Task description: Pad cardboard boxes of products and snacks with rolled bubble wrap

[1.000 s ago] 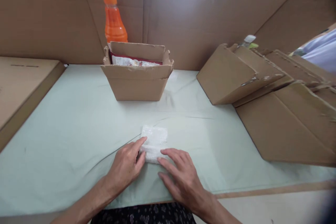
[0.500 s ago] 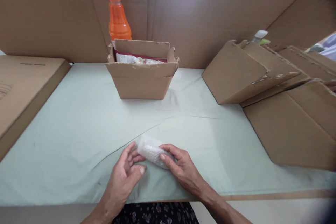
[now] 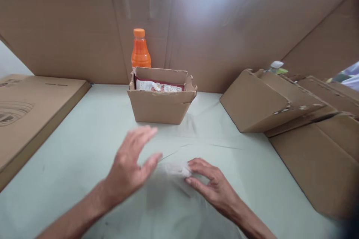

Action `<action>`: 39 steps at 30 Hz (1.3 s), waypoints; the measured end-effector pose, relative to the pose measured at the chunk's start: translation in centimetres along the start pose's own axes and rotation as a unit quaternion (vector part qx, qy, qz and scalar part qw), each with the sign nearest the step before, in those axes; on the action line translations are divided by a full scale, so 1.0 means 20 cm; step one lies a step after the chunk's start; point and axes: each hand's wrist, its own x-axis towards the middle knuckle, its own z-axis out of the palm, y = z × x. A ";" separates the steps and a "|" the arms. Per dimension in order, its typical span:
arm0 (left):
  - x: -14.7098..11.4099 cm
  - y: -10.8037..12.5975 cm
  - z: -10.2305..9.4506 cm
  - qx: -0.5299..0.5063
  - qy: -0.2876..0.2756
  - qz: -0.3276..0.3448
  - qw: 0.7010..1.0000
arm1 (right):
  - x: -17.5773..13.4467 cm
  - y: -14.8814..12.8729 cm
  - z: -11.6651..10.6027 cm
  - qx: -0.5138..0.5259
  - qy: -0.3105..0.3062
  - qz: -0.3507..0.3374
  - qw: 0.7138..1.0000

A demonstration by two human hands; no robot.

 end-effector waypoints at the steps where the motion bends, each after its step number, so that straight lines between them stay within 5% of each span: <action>1: 0.13 -0.06 -0.02 0.055 0.034 0.036 0.997 | 0.03 -0.02 -0.05 -0.017 0.002 -0.009 1.000; 4: 0.45 -0.24 -0.01 0.142 0.053 0.053 0.987 | 0.13 -0.11 -0.23 -0.082 0.005 -0.023 0.996; 7: 0.56 -0.36 0.03 0.140 0.010 0.046 0.989 | 0.23 -0.23 -0.39 -0.161 0.083 -0.046 0.982; 11: 0.40 -0.30 -0.02 0.122 0.009 0.106 0.987 | 0.37 -0.39 -0.54 -0.265 0.186 -0.091 0.942; 14: 0.20 -0.14 -0.12 0.125 -0.012 0.105 0.986 | 0.51 -0.47 -0.55 -0.290 0.192 -0.165 0.923; 18: 0.01 0.02 -0.24 0.114 -0.038 0.090 0.989 | 0.73 -0.50 -0.41 -0.306 0.008 -0.222 0.926; 22: -0.09 0.05 -0.27 0.109 -0.040 0.108 0.987 | 0.87 -0.46 -0.16 -0.361 -0.198 -0.209 0.887; 27: -0.11 0.04 -0.24 0.106 -0.023 0.100 0.989 | 0.92 -0.37 0.09 -0.401 -0.299 -0.193 0.844; 30: -0.10 0.06 -0.24 0.109 0.009 0.078 0.991 | 0.95 -0.39 0.05 -0.383 -0.320 -0.169 0.850; 32: -0.12 0.06 -0.25 0.124 0.069 0.035 0.989 | 0.93 -0.43 -0.09 -0.361 -0.285 -0.164 0.873; 35: -0.20 0.02 -0.28 0.102 0.161 -0.078 0.979 | 0.76 -0.45 -0.40 -0.327 -0.076 -0.134 0.932; 37: -0.30 -0.05 -0.27 0.046 0.156 -0.174 0.971 | 0.55 -0.39 -0.57 -0.345 0.104 -0.059 0.931; 39: -0.40 -0.13 -0.23 -0.027 0.105 -0.276 0.955 | 0.32 -0.27 -0.63 -0.329 0.173 0.003 0.928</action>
